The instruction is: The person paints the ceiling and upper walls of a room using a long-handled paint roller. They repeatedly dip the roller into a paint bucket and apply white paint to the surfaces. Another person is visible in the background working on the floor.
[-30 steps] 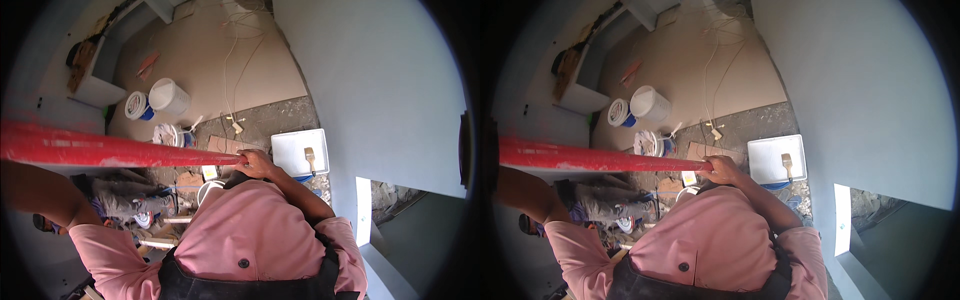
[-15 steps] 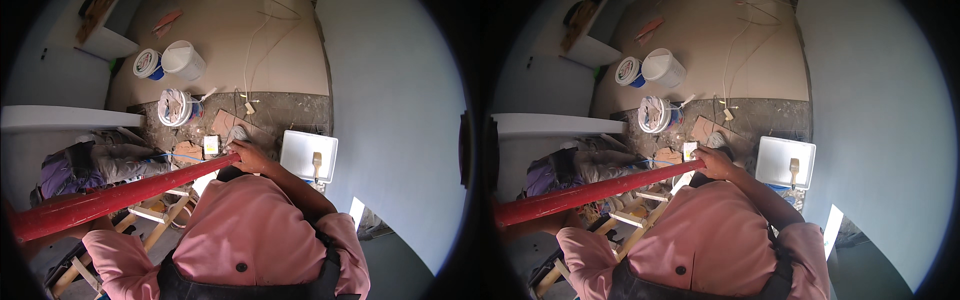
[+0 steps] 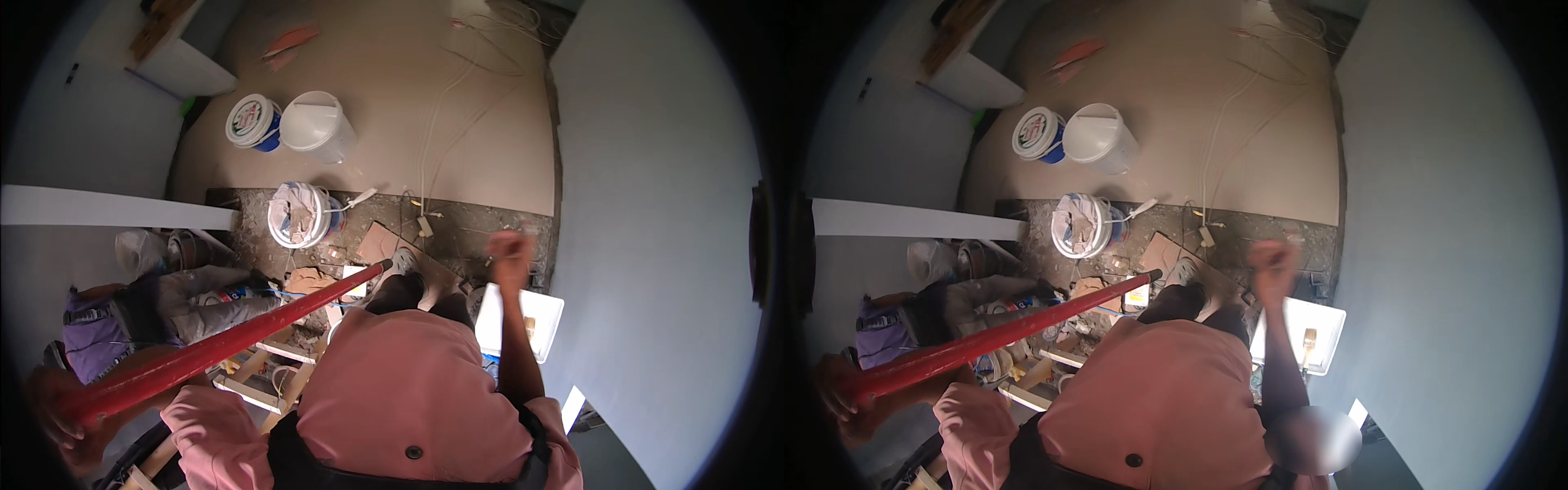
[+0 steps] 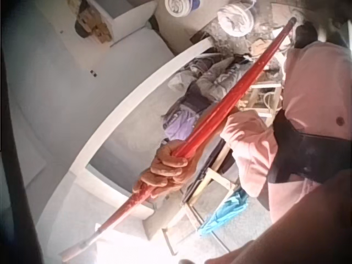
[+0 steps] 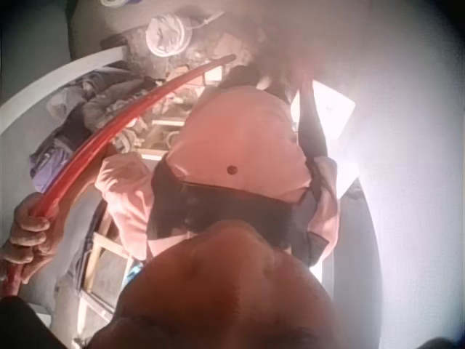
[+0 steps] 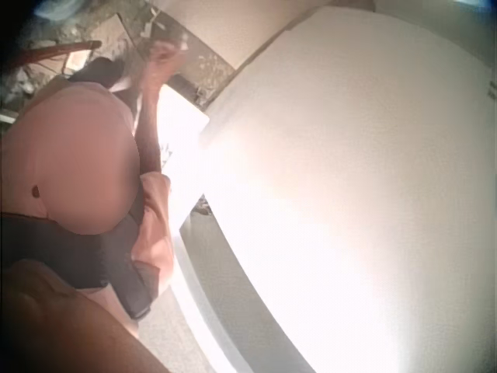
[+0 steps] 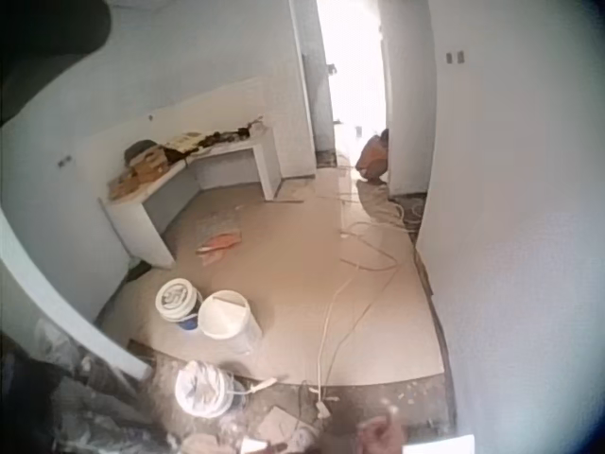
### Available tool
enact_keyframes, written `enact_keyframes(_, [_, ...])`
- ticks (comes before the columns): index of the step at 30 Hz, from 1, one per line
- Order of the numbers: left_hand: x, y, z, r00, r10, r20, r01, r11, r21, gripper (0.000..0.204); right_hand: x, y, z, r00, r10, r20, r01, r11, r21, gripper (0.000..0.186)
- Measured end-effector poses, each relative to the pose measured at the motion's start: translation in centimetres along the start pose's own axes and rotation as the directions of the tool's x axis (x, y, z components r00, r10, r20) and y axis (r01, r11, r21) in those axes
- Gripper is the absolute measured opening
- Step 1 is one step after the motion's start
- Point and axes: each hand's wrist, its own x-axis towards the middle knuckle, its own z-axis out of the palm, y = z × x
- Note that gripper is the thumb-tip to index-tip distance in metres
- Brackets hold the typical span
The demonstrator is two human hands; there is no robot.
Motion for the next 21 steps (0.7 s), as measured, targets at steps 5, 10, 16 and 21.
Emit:
enact_keyframes(5, [-1.3, -1.7, -4.6, 0.993, 0.041, -0.115, -0.017, 0.98, 0.201, 0.025, 10.6, -12.6, -7.2, 0.726, -0.371, -0.579, 0.221, 0.923, -0.314, 0.044])
enact_keyframes(10, [-2.5, 0.1, -6.4, 0.977, 0.192, -0.089, -0.084, 0.739, 0.668, 0.027, 17.4, -24.9, -11.7, 0.146, -0.581, -0.801, 0.69, 0.64, -0.339, 0.085])
enact_keyframes(16, [-0.8, -7.2, -3.4, 0.962, -0.021, -0.273, 0.048, 0.994, 0.093, 0.024, 27.1, -25.0, -2.8, 0.271, -0.551, -0.789, 0.7, 0.676, -0.231, 0.08])
enact_keyframes(21, [0.5, -11.0, -1.0, 0.929, -0.028, -0.37, 0.137, 0.953, 0.271, 0.021, 40.8, -20.5, 6.7, 0.521, -0.536, -0.665, 0.593, 0.787, -0.17, 0.052])
